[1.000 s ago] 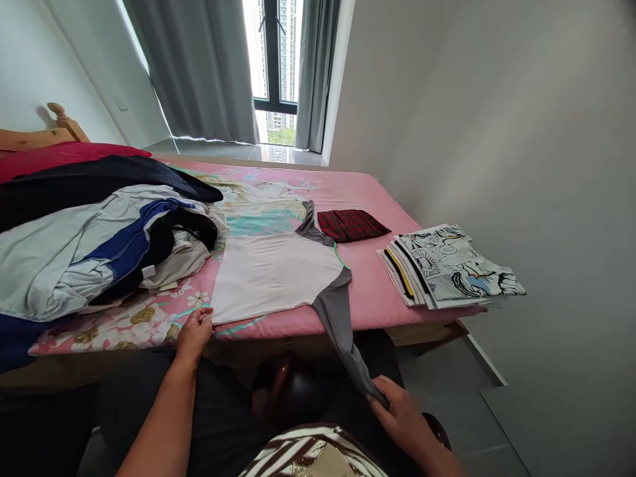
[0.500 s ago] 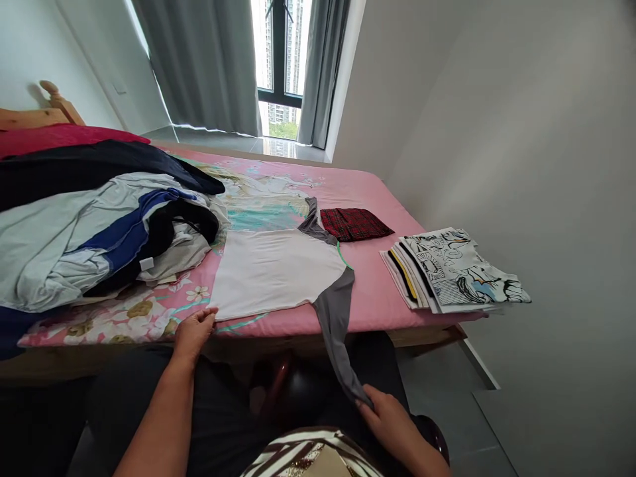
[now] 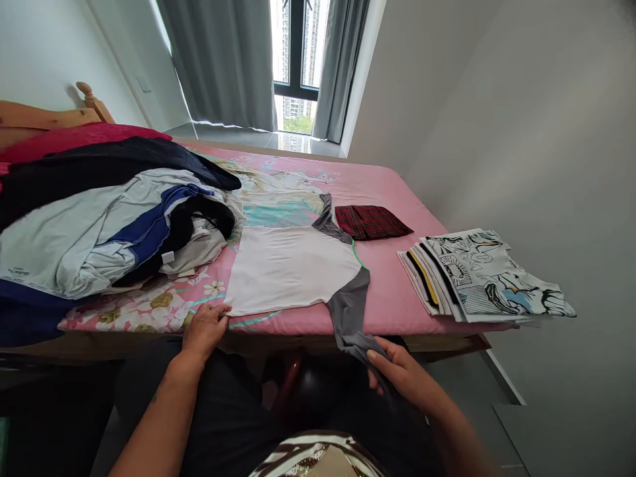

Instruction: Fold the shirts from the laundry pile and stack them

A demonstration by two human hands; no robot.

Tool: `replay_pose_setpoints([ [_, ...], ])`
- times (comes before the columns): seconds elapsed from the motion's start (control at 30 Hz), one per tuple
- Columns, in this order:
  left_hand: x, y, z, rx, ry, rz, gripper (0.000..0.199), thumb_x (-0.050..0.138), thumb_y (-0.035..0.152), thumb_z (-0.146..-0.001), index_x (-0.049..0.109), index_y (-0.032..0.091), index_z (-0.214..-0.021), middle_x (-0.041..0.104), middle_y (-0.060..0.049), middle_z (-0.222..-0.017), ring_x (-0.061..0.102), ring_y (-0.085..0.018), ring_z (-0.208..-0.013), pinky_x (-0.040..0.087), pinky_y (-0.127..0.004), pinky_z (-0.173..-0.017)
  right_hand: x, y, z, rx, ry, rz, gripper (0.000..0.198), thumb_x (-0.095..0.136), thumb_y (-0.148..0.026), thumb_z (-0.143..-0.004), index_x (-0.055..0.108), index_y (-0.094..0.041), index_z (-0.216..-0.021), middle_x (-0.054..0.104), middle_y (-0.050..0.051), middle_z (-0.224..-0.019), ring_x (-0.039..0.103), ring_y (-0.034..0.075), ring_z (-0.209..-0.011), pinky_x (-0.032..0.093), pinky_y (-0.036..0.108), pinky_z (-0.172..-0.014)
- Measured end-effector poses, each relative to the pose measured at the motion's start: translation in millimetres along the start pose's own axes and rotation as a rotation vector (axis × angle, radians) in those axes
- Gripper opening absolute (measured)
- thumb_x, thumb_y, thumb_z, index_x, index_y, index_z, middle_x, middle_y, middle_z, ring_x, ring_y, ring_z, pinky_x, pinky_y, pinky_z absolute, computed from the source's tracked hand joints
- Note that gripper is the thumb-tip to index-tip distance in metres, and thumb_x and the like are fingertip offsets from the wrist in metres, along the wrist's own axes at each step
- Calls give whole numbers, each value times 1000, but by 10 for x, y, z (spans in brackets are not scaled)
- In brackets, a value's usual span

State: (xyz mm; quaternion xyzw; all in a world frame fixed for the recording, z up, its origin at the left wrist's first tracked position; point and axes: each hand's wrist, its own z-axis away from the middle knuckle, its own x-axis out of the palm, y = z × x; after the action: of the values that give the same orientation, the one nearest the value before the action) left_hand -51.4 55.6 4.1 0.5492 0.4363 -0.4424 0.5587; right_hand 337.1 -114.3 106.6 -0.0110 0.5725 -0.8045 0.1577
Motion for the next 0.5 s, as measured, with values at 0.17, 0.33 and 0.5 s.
replay_pose_setpoints([
  [0.17, -6, -63, -26, 82, 12, 3, 34, 45, 30, -81, 68, 24, -105, 60, -7, -104, 57, -23, -98, 45, -33, -86, 117, -62, -397, -110, 73, 325, 24, 45, -41, -87, 48, -19, -80, 55, -2, -67, 49, 10, -58, 37, 22, -57],
  [0.33, 47, -102, -41, 128, 65, 26, 32, 44, 27, -81, 68, 24, -102, 61, -6, -103, 57, -22, -98, 45, -33, -86, -137, 321, -745, -117, 415, 738, 5, 48, -23, -76, 52, -20, -77, 57, 0, -73, 52, 15, -70, 36, 26, -65],
  [0.5, 51, -106, -40, 152, 76, 54, 32, 42, 25, -82, 68, 24, -100, 61, -6, -98, 57, -21, -96, 46, -32, -84, -511, 692, -867, -69, 619, 512, 26, 44, -31, -80, 54, -21, -101, 60, 2, -85, 57, 18, -76, 42, 30, -70],
])
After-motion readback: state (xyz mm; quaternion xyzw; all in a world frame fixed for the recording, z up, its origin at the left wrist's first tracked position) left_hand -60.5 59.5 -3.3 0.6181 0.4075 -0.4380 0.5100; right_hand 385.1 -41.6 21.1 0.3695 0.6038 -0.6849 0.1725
